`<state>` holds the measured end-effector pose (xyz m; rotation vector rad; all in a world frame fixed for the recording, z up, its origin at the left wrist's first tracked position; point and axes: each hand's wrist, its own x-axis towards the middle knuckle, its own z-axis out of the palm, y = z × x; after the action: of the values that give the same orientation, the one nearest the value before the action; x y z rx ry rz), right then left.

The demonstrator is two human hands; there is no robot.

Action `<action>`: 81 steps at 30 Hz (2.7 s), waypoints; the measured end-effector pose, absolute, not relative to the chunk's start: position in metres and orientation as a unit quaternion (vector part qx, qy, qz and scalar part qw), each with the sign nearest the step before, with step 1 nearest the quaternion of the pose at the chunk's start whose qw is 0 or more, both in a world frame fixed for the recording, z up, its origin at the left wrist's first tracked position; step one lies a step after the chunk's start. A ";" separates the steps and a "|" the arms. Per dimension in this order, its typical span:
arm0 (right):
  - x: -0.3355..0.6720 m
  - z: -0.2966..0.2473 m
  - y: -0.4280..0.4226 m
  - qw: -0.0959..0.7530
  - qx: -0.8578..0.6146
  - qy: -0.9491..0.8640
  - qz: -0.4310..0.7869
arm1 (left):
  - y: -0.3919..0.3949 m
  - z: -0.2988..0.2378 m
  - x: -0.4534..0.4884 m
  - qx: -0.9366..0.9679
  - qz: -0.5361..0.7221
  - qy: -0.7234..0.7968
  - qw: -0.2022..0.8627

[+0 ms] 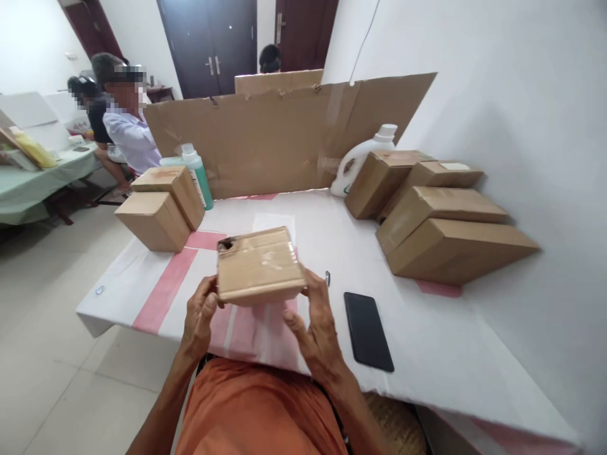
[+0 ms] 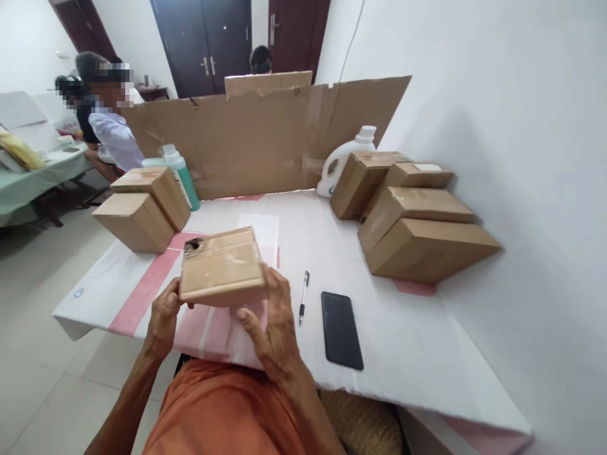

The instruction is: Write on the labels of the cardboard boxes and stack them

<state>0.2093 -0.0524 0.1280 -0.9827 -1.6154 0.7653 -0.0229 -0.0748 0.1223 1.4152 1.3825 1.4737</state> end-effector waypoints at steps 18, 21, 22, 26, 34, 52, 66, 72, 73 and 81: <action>0.241 0.166 -0.091 0.444 -0.432 -0.691 0.372 | 0.000 0.152 0.000 0.522 0.500 0.505 0.471; 0.250 0.179 -0.054 0.502 -0.515 -0.637 0.279 | 0.007 0.157 0.005 0.565 0.458 0.492 0.478; 0.250 0.181 -0.039 0.507 -0.535 -0.623 0.264 | 0.008 0.160 0.007 0.574 0.449 0.493 0.475; 0.236 0.179 0.016 0.437 -0.574 -0.619 0.311 | 0.017 0.173 0.013 0.605 0.415 0.531 0.424; 0.216 0.176 0.026 0.400 -0.579 -0.632 0.325 | 0.042 0.208 0.051 0.751 0.249 0.577 0.203; 0.219 0.180 -0.064 0.527 -0.486 -0.626 0.306 | -0.060 0.209 0.060 0.775 0.324 0.536 0.085; 0.199 0.180 -0.078 0.555 -0.386 -0.670 0.307 | -0.093 0.198 0.020 0.776 0.375 0.506 0.007; 0.254 0.132 -0.051 0.430 -0.611 -0.591 0.304 | -0.087 0.198 0.029 0.767 0.375 0.521 0.000; 0.262 0.121 -0.044 0.363 -0.672 -0.585 0.273 | -0.086 0.198 0.029 0.768 0.374 0.520 -0.001; 0.270 0.073 -0.006 0.158 -0.788 -0.526 0.280 | -0.082 0.198 0.035 0.778 0.360 0.514 -0.024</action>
<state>0.2696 -0.0058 0.0730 -2.2534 -1.5034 0.7995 0.0353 -0.0821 0.1984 2.4824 1.6402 1.1492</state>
